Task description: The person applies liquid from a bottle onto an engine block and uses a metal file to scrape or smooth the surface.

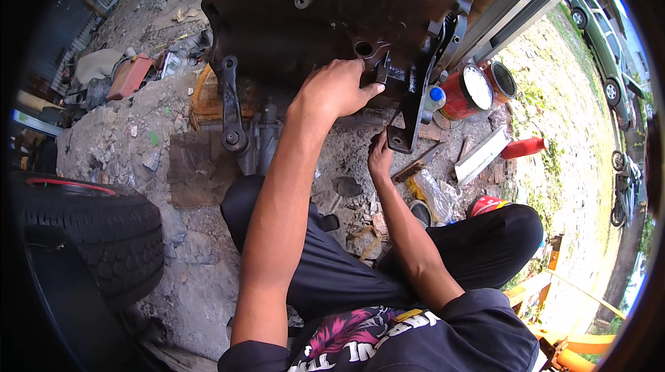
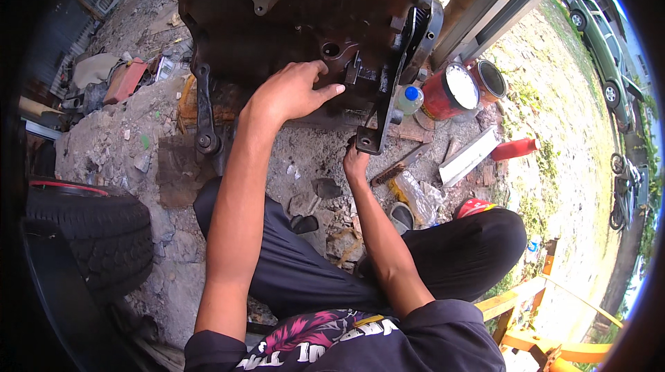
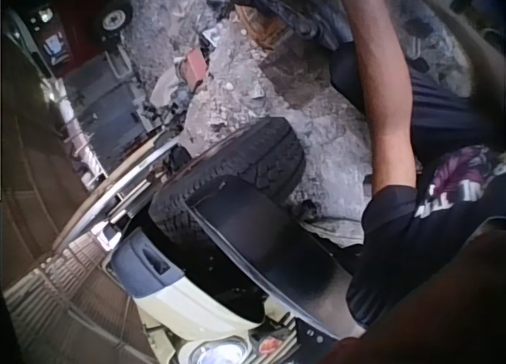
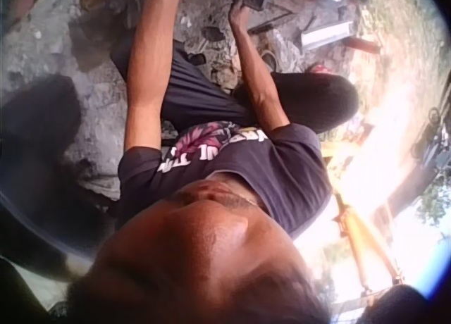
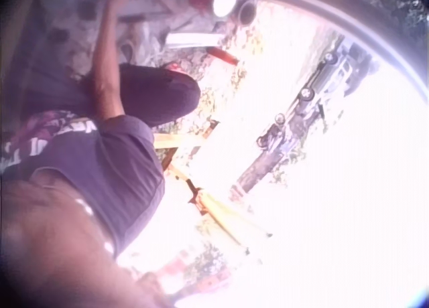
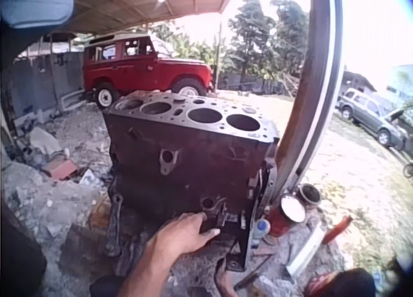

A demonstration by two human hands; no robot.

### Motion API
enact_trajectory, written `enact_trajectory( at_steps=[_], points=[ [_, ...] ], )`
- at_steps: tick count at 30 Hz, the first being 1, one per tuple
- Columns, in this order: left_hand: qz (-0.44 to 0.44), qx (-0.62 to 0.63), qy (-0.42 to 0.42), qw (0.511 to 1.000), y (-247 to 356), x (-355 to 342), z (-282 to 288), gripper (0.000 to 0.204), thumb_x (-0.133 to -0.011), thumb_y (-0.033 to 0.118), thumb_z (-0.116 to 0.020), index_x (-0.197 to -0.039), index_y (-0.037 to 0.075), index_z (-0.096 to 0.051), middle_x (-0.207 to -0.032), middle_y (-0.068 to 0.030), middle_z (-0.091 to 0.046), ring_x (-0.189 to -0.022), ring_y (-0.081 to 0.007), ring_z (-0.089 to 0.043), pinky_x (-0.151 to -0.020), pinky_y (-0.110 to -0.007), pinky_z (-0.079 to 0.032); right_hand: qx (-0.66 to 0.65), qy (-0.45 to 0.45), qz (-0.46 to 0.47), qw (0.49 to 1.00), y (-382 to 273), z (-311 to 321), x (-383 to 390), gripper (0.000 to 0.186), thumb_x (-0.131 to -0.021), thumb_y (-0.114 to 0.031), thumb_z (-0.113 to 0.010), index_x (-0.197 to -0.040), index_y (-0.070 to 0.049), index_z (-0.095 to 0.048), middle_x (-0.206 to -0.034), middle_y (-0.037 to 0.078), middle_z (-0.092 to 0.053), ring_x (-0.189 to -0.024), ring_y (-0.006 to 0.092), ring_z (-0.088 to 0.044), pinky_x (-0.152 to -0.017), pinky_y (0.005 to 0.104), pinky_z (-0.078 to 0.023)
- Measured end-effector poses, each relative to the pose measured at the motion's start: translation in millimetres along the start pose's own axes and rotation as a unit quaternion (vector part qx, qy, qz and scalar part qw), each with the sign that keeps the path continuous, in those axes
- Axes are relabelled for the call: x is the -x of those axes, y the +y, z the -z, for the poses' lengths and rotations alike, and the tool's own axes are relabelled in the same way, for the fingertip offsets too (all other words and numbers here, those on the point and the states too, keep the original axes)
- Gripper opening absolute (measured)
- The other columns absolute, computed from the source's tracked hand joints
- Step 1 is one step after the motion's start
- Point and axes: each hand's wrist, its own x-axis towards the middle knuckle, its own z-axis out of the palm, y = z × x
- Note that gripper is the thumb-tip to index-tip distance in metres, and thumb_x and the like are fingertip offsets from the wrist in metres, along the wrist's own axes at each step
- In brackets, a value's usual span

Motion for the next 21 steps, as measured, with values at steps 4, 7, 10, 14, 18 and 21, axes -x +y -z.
enact_trajectory(
  at_steps=[4,7,10,14,18,21],
  points=[
    [0.007,0.013,-0.022,1.0,13.0,-3.6,5.0,0.053,-0.086,0.042,-0.069,-0.116,-0.001,-0.065,-0.108,-0.0235,-0.068,-0.103,-0.036,-0.066,-0.089,-0.042,-0.052,-0.274,-0.004,-0.07,0.959,0.8,-2.9,-16.8,0.032,-0.107,-0.029,-0.037,-0.094,-0.007,-0.055,-0.067,-0.002,-0.044,-0.058,0.0101,-0.041,-0.055,0.0262,-0.037],
    [-0.014,0.018,-0.028,0.999,9.1,-9.7,2.6,0.054,-0.086,0.043,-0.069,-0.117,-0.001,-0.065,-0.105,-0.0229,-0.069,-0.101,-0.0363,-0.067,-0.088,-0.041,-0.052,-0.06,-0.047,-0.037,0.996,-1.5,7.6,-8.2,0.038,-0.106,-0.031,-0.037,-0.105,-0.001,-0.061,-0.073,0.011,-0.057,-0.069,0.0252,-0.056,-0.067,0.035,-0.045],
    [-0.004,-0.006,-0.012,1.0,-3.9,-6.5,3.1,0.053,-0.085,0.044,-0.069,-0.115,-0.001,-0.066,-0.103,-0.0221,-0.07,-0.098,-0.0361,-0.068,-0.086,-0.041,-0.052,0.327,-0.045,-0.031,0.943,-18.8,15.0,44.2,0.041,-0.105,-0.033,-0.039,-0.098,0.003,-0.059,-0.077,0.024,-0.06,-0.077,0.0401,-0.06,-0.07,0.0458,-0.045],
    [-0.017,-0.001,0.002,1.0,0.0,-14.9,6.3,0.051,-0.086,0.044,-0.068,-0.111,-0.001,-0.067,-0.1,-0.0213,-0.07,-0.095,-0.0364,-0.068,-0.084,-0.042,-0.052,0.4,-0.099,0.006,0.911,-29.9,25.8,50.9,0.032,-0.103,-0.026,-0.043,-0.099,0.003,-0.056,-0.075,0.031,-0.059,-0.076,0.0508,-0.059,-0.065,0.0558,-0.043],
    [-0.027,0.011,0.012,0.999,-3.9,-14.1,4.3,0.05,-0.086,0.044,-0.068,-0.107,-0.001,-0.067,-0.096,-0.021,-0.07,-0.093,-0.0372,-0.068,-0.083,-0.042,-0.052,0.435,-0.259,0.061,0.86,-83.0,47.6,55.5,0.025,-0.098,-0.017,-0.046,-0.114,0.002,-0.047,-0.073,0.032,-0.059,-0.075,0.0523,-0.059,-0.063,0.0591,-0.042],
    [-0.012,0.008,-0.007,1.0,-6.1,-9.5,7.7,0.05,-0.086,0.045,-0.067,-0.108,0.0,-0.067,-0.099,-0.0214,-0.07,-0.095,-0.0373,-0.067,-0.085,-0.042,-0.052,0.439,-0.411,0.052,0.797,-180.3,67.5,49.6,0.034,-0.091,-0.006,-0.05,-0.123,0.001,-0.043,-0.072,0.03,-0.059,-0.074,0.0508,-0.059,-0.063,0.0576,-0.043]
  ],
)
